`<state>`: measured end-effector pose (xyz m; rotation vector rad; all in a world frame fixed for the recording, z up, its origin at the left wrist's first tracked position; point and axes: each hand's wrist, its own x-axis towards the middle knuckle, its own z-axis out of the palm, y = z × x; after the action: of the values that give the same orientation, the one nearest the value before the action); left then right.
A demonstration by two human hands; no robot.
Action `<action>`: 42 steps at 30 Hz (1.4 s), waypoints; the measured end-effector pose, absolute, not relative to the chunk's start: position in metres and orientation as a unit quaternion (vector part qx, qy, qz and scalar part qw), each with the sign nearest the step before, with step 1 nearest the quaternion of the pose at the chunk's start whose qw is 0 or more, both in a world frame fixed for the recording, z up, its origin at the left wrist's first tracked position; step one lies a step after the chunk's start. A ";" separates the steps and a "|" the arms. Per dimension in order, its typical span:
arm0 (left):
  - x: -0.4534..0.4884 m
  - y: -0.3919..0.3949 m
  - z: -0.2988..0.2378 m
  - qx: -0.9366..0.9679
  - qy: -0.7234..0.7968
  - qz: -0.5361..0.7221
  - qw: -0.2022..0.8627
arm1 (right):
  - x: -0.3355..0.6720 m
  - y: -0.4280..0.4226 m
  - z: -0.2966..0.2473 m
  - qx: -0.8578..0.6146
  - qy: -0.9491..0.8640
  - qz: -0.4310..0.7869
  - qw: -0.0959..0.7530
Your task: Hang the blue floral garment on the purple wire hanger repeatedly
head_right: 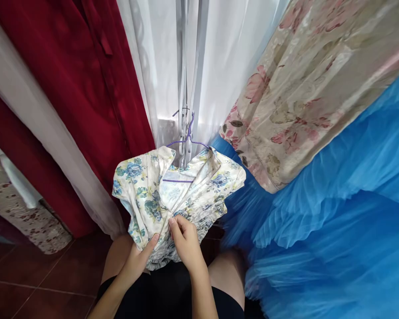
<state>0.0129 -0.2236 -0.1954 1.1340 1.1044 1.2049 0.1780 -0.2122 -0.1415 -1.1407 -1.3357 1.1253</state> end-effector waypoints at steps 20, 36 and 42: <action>0.080 -0.204 -0.193 0.697 0.402 0.478 0.351 | 0.217 -0.191 -0.111 -0.447 -0.407 0.604 0.520; 0.049 -0.147 -0.132 0.680 0.370 0.549 0.314 | 0.209 -0.126 -0.031 -0.405 -0.458 0.496 0.617; 0.067 -0.092 -0.019 0.774 0.273 0.545 0.171 | 0.219 -0.134 -0.016 -0.402 -0.514 0.459 0.603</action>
<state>0.0674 -0.0921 -0.0188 2.1981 0.7760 1.5471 0.2193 -0.1335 -0.0165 -0.9315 -1.1902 1.0636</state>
